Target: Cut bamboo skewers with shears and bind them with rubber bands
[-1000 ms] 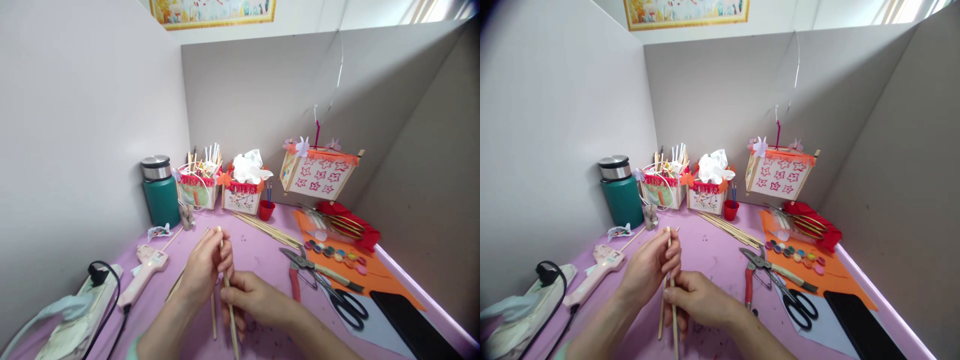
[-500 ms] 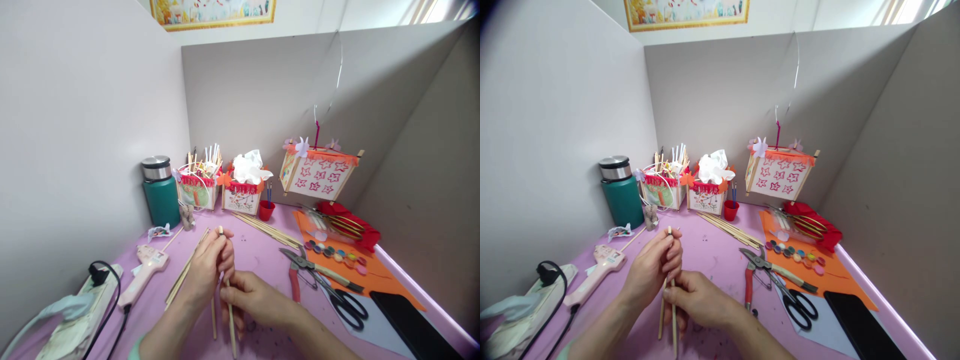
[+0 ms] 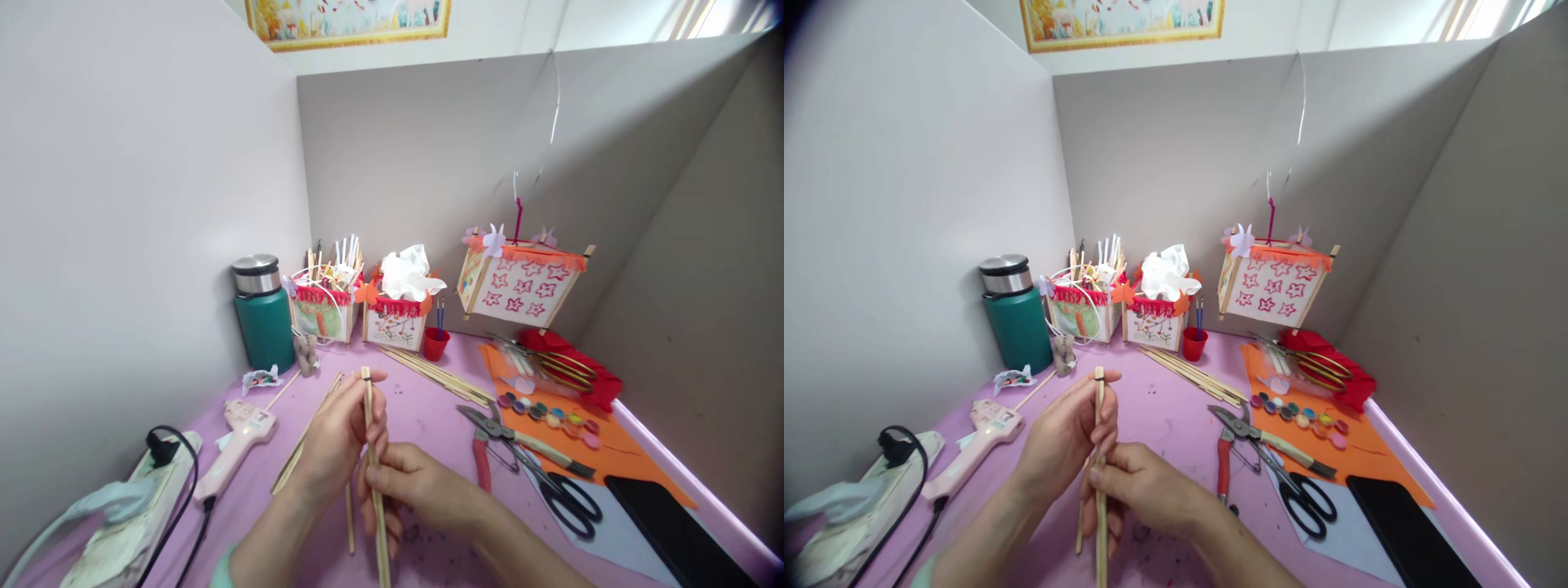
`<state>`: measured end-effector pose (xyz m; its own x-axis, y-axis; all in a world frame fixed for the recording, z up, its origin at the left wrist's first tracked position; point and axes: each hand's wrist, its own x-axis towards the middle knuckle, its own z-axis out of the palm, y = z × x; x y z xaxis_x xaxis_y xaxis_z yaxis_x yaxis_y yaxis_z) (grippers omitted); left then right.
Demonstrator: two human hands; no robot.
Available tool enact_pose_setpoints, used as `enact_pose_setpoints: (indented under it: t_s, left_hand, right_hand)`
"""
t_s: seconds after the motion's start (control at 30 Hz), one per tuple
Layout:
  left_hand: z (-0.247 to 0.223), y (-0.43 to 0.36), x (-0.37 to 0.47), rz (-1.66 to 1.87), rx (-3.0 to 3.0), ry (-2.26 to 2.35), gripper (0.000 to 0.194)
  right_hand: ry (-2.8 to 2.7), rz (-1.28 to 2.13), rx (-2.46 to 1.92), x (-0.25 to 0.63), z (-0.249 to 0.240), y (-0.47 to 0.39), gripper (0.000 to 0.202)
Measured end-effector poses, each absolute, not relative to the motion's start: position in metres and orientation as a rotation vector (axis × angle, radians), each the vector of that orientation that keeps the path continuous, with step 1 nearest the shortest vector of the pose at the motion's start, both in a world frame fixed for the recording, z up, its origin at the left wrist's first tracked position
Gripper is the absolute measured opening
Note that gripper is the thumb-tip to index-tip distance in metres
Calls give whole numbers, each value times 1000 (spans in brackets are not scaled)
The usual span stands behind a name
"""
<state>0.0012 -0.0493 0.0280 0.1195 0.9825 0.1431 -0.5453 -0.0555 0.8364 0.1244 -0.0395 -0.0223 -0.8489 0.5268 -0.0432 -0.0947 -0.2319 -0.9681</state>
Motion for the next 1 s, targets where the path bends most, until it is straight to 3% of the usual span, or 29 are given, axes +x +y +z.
enact_pose_setpoints:
  t_s: [0.1, 0.33, 0.47, 0.8, 1.0]
  left_hand:
    - [29, -48, -2, 1361, 922, 592, 27]
    - [25, -45, -3, 1388, 873, 537, 15]
    - [23, -44, -3, 1372, 927, 626, 20]
    - [32, -53, -7, 1414, 1245, 820, 28]
    - [29, -47, -9, 1305, 1440, 1041, 20]
  right_hand:
    - [-1582, 2196, -441, 126, -24, -40, 29]
    - [-1550, 2284, -338, 129, -24, -39, 30]
    - [-1611, 2231, -437, 129, -19, -38, 31]
    - [-2024, 1437, -800, 134, 4, -40, 23]
    - [-2006, 1210, -877, 133, -6, -30, 23]
